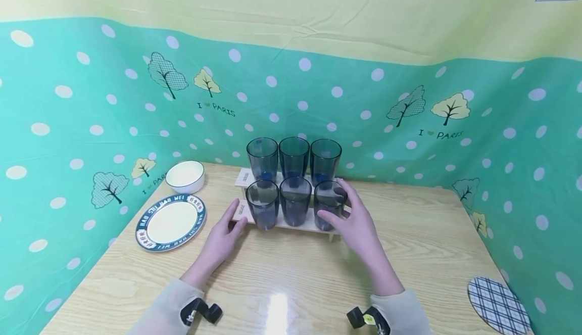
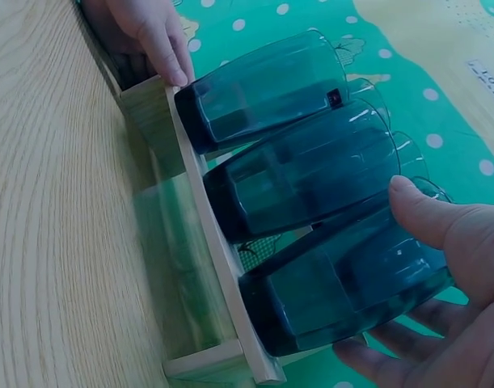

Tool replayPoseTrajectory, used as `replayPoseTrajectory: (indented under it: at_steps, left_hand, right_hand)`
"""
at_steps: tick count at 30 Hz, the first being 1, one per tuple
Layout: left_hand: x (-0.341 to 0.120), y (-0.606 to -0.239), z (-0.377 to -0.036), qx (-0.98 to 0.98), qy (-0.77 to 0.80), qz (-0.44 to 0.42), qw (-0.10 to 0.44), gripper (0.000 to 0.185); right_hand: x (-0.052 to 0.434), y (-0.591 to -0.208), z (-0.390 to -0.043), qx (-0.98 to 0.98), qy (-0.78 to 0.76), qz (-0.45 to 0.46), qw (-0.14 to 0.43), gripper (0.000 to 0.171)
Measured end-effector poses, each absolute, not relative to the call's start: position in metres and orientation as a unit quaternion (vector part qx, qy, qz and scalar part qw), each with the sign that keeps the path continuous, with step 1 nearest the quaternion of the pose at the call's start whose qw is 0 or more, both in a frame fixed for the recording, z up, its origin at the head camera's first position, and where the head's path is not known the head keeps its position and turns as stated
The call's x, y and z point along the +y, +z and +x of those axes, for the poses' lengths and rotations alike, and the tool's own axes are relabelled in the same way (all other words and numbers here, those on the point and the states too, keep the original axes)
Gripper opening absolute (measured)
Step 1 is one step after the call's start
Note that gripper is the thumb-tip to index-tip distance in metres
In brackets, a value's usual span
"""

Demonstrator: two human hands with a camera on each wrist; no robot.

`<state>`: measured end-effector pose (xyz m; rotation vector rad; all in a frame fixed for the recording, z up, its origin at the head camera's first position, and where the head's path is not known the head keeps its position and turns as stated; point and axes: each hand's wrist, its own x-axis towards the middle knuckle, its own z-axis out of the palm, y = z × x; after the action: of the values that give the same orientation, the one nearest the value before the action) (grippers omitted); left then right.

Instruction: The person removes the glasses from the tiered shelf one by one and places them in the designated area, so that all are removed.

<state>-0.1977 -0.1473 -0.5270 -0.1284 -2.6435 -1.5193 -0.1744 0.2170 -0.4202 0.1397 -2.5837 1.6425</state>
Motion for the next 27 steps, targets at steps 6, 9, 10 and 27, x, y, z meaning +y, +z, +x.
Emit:
replayPoseTrajectory:
  at_steps: [6, 9, 10, 27]
  left_hand:
    - [-0.147, -0.527, -0.198, -0.866, -0.495, -0.045, 0.045, 0.073]
    - [-0.147, -0.527, -0.198, -0.865, -0.497, -0.048, 0.045, 0.074]
    - [-0.147, -0.526, -0.198, -0.865, -0.498, -0.048, 0.045, 0.073]
    - [-0.147, -0.527, -0.196, -0.864, -0.5, -0.042, 0.045, 0.073]
  right_hand:
    - [0.218, -0.414, -0.172, -0.843, 0.536, 0.028, 0.042, 0.096]
    - [0.221, -0.411, -0.172, -0.847, 0.529, 0.021, 0.041, 0.096]
    - [0.222, -0.411, -0.172, -0.848, 0.527, 0.021, 0.041, 0.096]
    - [0.26, -0.393, -0.166, -0.87, 0.491, -0.003, 0.036, 0.108]
